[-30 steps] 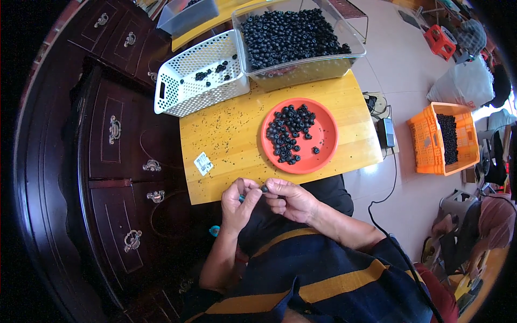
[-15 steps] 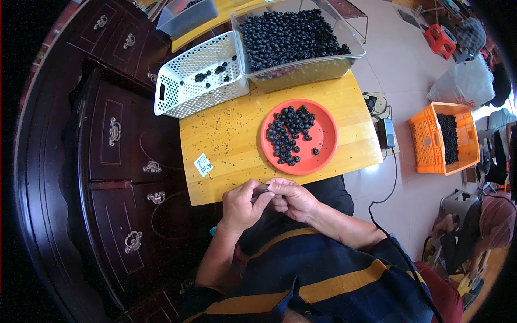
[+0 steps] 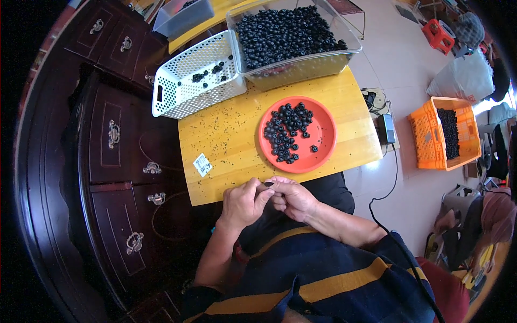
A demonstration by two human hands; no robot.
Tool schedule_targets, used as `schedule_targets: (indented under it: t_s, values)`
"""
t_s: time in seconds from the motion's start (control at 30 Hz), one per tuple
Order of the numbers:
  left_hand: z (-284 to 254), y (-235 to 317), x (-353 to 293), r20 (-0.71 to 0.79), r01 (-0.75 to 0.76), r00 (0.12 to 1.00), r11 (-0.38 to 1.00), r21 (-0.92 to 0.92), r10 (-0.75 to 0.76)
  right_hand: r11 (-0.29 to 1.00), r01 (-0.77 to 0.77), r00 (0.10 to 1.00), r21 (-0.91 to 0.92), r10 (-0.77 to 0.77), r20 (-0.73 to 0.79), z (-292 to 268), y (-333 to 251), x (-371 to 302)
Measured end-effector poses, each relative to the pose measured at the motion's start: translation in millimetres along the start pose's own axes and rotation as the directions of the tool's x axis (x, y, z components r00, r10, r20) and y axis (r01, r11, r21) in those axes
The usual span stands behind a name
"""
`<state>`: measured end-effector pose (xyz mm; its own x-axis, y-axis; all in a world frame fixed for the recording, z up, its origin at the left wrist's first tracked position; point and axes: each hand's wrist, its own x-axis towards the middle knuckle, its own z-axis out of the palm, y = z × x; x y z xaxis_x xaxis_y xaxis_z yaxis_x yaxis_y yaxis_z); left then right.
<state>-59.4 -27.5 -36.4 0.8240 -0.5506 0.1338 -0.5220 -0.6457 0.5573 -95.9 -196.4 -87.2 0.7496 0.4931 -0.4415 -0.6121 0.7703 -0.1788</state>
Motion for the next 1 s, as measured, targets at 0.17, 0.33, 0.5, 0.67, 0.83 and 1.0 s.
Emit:
schedule_targets:
  t_s: [0.17, 0.33, 0.5, 0.67, 0.83, 1.0]
  values:
    - [1, -2, 0, 0.04, -0.023, 0.999, 1.0, 0.02, 0.022, 1.0, 0.0, 0.999, -0.03, -0.001, -0.046, 0, 2, 0]
    - [-4, -3, 4, 0.039, -0.075, 0.997, 0.993, 0.086, 0.072, 0.999, -0.009, 1.0, -0.048, 0.01, 0.012, 6, -1, -3]
    - [-3, 2, 9, -0.158, -0.026, 0.987, 0.975, -0.221, -0.009, 0.985, -0.124, 0.986, 0.123, 0.108, 0.13, 9, -8, -5]
    - [-11, 8, 10, -0.078, 0.069, 0.993, 0.966, -0.251, -0.091, 0.984, -0.117, 0.989, 0.135, 0.103, 0.107, 6, -7, -3]
    - [-16, 8, 20, -0.025, 0.074, 0.996, 0.961, -0.265, -0.084, 0.989, -0.102, 0.992, 0.103, 0.093, 0.09, 3, -8, 1]
    - [-25, -11, 37, -0.026, 0.107, 0.993, 0.98, -0.169, -0.113, 0.988, -0.119, 0.993, 0.102, 0.117, 0.031, 0, -7, 2]
